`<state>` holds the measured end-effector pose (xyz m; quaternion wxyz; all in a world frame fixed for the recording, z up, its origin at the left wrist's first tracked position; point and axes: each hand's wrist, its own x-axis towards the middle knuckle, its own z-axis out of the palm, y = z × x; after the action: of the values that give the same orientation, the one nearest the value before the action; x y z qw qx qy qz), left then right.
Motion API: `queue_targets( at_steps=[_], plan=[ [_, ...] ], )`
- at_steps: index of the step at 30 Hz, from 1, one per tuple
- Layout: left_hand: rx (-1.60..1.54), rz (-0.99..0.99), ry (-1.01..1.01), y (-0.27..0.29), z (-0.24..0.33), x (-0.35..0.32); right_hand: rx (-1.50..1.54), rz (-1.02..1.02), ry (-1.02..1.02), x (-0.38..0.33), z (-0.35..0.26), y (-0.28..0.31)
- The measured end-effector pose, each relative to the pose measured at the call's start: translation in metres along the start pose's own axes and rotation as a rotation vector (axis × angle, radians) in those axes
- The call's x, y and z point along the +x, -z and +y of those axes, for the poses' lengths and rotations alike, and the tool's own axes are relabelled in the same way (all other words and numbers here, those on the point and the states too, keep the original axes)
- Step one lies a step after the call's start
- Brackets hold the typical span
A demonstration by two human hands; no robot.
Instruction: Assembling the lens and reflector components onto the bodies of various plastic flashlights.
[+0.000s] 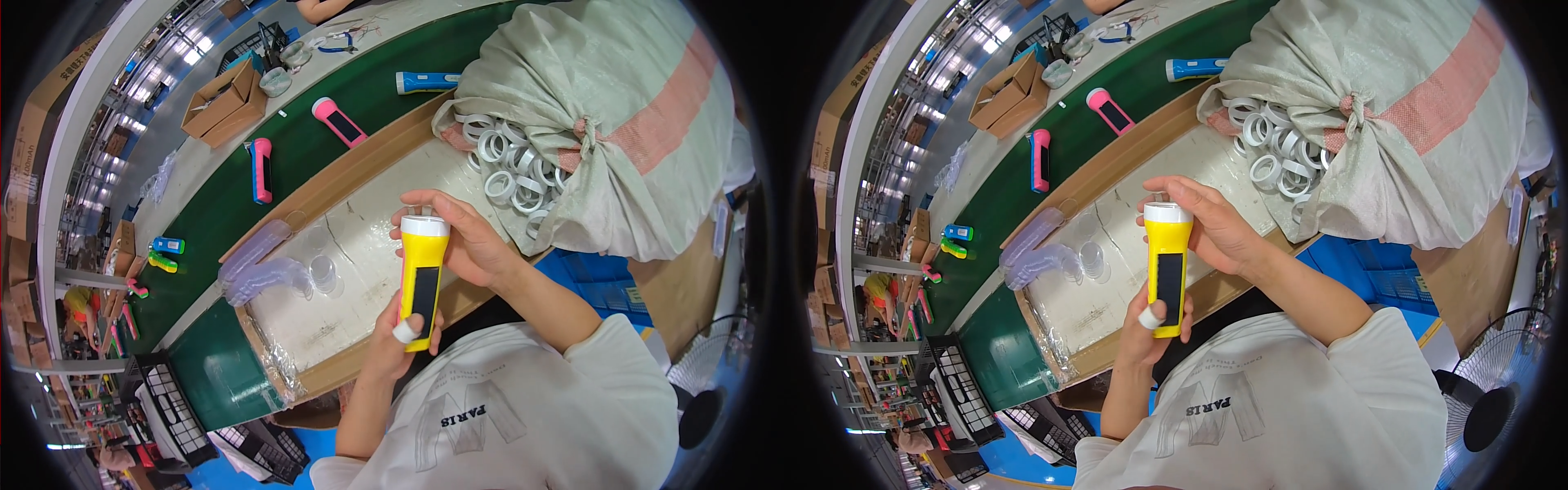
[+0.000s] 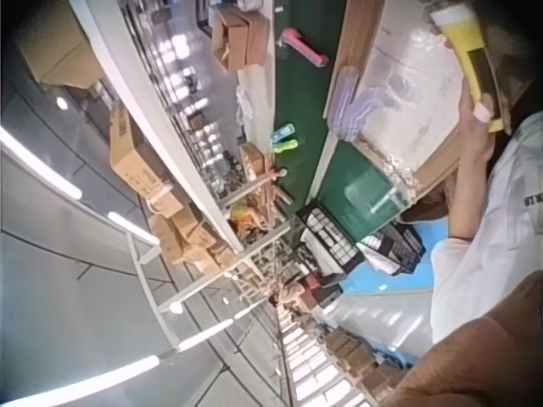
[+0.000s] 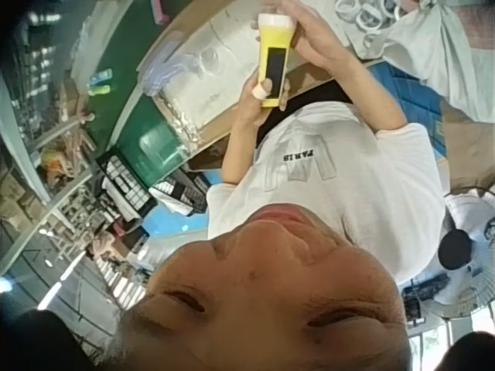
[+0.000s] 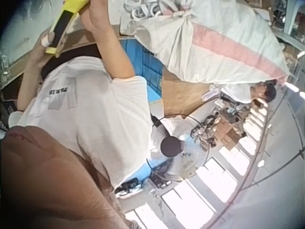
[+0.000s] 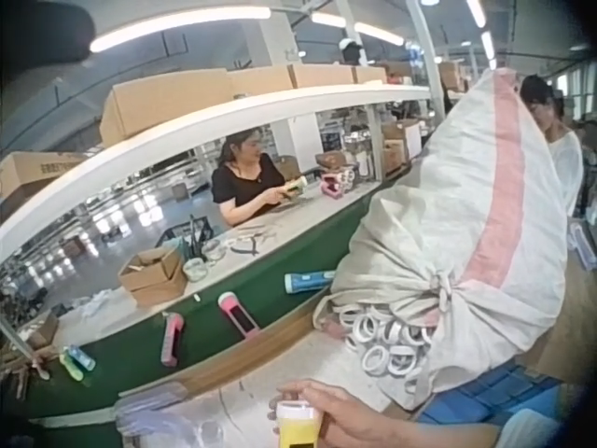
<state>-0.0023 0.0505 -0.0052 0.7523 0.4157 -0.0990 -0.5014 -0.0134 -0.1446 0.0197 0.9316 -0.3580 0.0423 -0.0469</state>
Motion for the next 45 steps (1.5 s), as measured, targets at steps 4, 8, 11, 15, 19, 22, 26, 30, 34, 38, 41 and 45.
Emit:
queue_targets(
  at_steps=[4,8,11,15,19,22,26,30,34,38,41,45],
  plan=[
    [-0.170,-0.040,0.071,-0.005,0.002,0.000,0.028,-0.046,0.021,0.004,0.003,0.000],
    [0.470,0.185,0.010,-0.014,0.007,0.016,-0.123,0.075,0.066,0.010,0.006,0.010],
    [0.196,0.161,0.119,-0.006,0.021,0.033,-0.309,0.173,0.019,0.026,-0.004,0.025],
    [0.547,0.340,-0.098,0.028,0.061,0.082,-1.786,0.519,0.623,0.020,-0.020,0.063],
    [0.785,0.443,-0.425,0.056,0.122,0.141,-2.321,0.455,0.381,-0.008,-0.039,0.089],
    [1.316,0.492,-0.471,0.084,0.139,0.142,-2.492,0.379,0.265,-0.008,-0.036,0.101],
    [1.975,0.395,-0.387,0.118,0.119,0.101,-2.123,0.187,0.496,-0.008,-0.040,0.098],
    [2.117,0.378,-0.471,0.127,0.100,0.086,-1.099,0.045,0.249,-0.003,-0.034,0.066],
    [2.016,0.388,-0.507,0.133,0.102,0.086,-0.251,0.151,-0.122,0.029,-0.011,0.041],
    [1.869,0.417,-0.711,0.108,0.105,0.081,0.178,0.213,-0.195,0.062,0.022,0.048],
    [1.604,0.332,-0.883,0.067,0.105,0.084,0.261,0.191,-0.215,0.069,0.035,0.051],
    [1.506,0.178,-0.937,0.038,0.098,0.103,0.332,0.204,-0.221,0.072,0.036,0.040]
  ],
)
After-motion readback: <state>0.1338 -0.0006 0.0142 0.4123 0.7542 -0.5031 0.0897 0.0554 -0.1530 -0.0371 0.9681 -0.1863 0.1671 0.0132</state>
